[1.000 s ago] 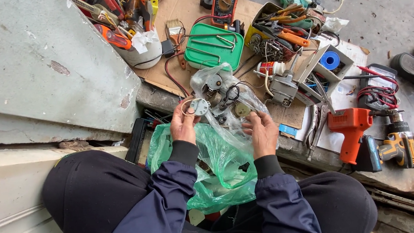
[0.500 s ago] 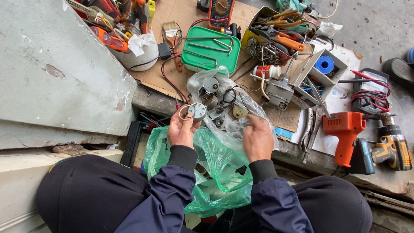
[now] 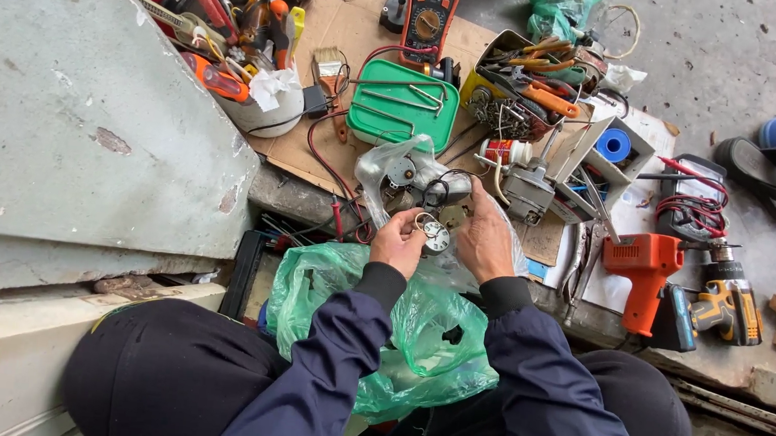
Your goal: Testing the electrical connections of a small motor using a multimeter and sorting through components in a bag.
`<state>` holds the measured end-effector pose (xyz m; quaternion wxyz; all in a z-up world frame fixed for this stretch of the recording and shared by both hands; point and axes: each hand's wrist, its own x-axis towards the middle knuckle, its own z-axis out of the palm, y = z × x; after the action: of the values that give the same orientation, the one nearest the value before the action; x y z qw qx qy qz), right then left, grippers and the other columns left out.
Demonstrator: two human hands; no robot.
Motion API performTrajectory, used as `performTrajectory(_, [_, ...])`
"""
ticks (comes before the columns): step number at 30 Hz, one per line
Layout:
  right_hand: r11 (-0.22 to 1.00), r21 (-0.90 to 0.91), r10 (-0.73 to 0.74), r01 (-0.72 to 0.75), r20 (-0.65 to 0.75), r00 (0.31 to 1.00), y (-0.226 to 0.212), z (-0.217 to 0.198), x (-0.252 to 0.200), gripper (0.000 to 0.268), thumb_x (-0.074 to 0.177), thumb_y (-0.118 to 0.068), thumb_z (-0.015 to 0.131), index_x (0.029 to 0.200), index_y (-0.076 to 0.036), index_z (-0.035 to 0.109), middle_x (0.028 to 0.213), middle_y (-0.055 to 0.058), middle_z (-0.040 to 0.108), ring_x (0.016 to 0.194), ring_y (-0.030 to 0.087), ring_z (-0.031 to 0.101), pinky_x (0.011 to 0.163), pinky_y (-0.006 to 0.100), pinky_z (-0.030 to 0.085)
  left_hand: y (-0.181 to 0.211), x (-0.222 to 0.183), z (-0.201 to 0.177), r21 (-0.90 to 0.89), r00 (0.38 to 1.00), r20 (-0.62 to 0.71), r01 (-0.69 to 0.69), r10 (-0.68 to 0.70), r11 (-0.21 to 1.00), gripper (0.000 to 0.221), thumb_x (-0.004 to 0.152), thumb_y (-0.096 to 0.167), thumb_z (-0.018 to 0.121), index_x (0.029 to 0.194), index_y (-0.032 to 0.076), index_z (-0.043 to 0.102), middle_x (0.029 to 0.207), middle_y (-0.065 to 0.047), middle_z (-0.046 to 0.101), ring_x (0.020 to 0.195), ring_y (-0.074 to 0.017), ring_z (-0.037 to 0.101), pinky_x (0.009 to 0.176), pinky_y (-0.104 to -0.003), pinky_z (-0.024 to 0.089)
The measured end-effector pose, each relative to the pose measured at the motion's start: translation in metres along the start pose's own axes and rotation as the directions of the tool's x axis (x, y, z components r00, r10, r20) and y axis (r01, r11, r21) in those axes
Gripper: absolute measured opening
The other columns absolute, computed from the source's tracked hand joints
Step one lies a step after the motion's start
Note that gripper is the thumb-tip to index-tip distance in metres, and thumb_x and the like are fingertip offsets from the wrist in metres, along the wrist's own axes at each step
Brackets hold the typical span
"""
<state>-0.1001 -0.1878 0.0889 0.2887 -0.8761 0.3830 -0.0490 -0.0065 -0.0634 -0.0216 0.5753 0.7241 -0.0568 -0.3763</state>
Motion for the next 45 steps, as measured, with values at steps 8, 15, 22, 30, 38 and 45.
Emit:
performTrajectory(8, [0.974, 0.191, -0.099, 0.124, -0.136, 0.986, -0.022, -0.023, 0.002, 0.061, 0.099, 0.003, 0.050, 0.151, -0.024, 0.067, 0.127, 0.013, 0.081, 0.120, 0.036, 0.077, 0.104, 0.056, 0.060, -0.031, 0.024, 0.012, 0.262, 0.998, 0.057, 0.020, -0.036, 0.965, 0.049, 0.085, 0.041, 0.075, 0.135, 0.041, 0.080, 0.106, 0.012, 0.085, 0.110, -0.0115, 0.079, 0.107, -0.035, 0.063])
performTrajectory(15, [0.952, 0.296, 0.138, -0.074, -0.200, 0.970, -0.002, -0.032, 0.000, 0.050, 0.095, -0.003, 0.050, 0.121, -0.032, 0.081, 0.102, -0.002, 0.085, 0.105, 0.022, 0.080, 0.100, 0.045, 0.061, 0.033, -0.030, -0.010, 0.182, 0.986, 0.107, -0.145, 0.127, 0.973, 0.049, 0.094, 0.016, 0.063, 0.140, 0.023, 0.080, 0.125, -0.009, 0.084, 0.120, -0.0319, 0.078, 0.107, -0.045, 0.062])
performTrajectory(22, [0.978, 0.038, 0.204, -0.206, 0.054, 0.978, 0.026, -0.003, 0.000, 0.041, 0.096, -0.019, 0.056, 0.109, -0.039, 0.089, 0.104, -0.004, 0.086, 0.111, 0.029, 0.080, 0.101, 0.049, 0.062, 0.057, -0.031, -0.006, 0.616, 0.898, 0.259, -0.437, 0.355, 0.656, 0.050, 0.101, 0.015, 0.055, 0.146, 0.028, 0.075, 0.137, 0.000, 0.077, 0.132, -0.0202, 0.068, 0.113, -0.037, 0.054])
performTrajectory(30, [0.967, 0.006, 0.254, -0.255, -0.133, 0.958, 0.014, -0.010, -0.004, 0.036, 0.099, -0.015, 0.054, 0.121, -0.021, 0.081, 0.123, 0.014, 0.079, 0.121, 0.046, 0.073, 0.107, 0.063, 0.057, 0.064, 0.012, 0.016, 0.744, 0.866, 0.359, -0.491, 0.348, 0.454, 0.052, 0.104, 0.025, 0.053, 0.154, 0.019, 0.065, 0.136, -0.009, 0.074, 0.125, -0.0269, 0.070, 0.110, -0.042, 0.057])
performTrajectory(38, [0.975, -0.177, 0.127, -0.133, -0.042, 0.991, 0.016, 0.003, -0.010, 0.040, 0.097, -0.016, 0.054, 0.130, -0.024, 0.074, 0.116, 0.010, 0.064, 0.101, 0.052, 0.076, 0.091, 0.066, 0.062, 0.096, 0.027, 0.013, 0.716, 0.879, 0.352, -0.474, 0.322, 0.513, 0.058, 0.108, 0.011, 0.057, 0.166, 0.018, 0.050, 0.137, -0.019, 0.071, 0.114, -0.0422, 0.078, 0.098, -0.058, 0.065])
performTrajectory(45, [0.992, -0.109, 0.067, -0.062, 0.051, 0.996, 0.011, 0.004, -0.015, 0.036, 0.097, -0.019, 0.053, 0.123, -0.025, 0.076, 0.116, 0.012, 0.066, 0.105, 0.052, 0.074, 0.091, 0.067, 0.062, 0.090, 0.012, 0.007, 0.636, 0.882, 0.300, -0.469, 0.364, 0.613, 0.055, 0.107, 0.000, 0.056, 0.160, 0.011, 0.047, 0.144, -0.022, 0.070, 0.128, -0.0399, 0.074, 0.106, -0.056, 0.062])
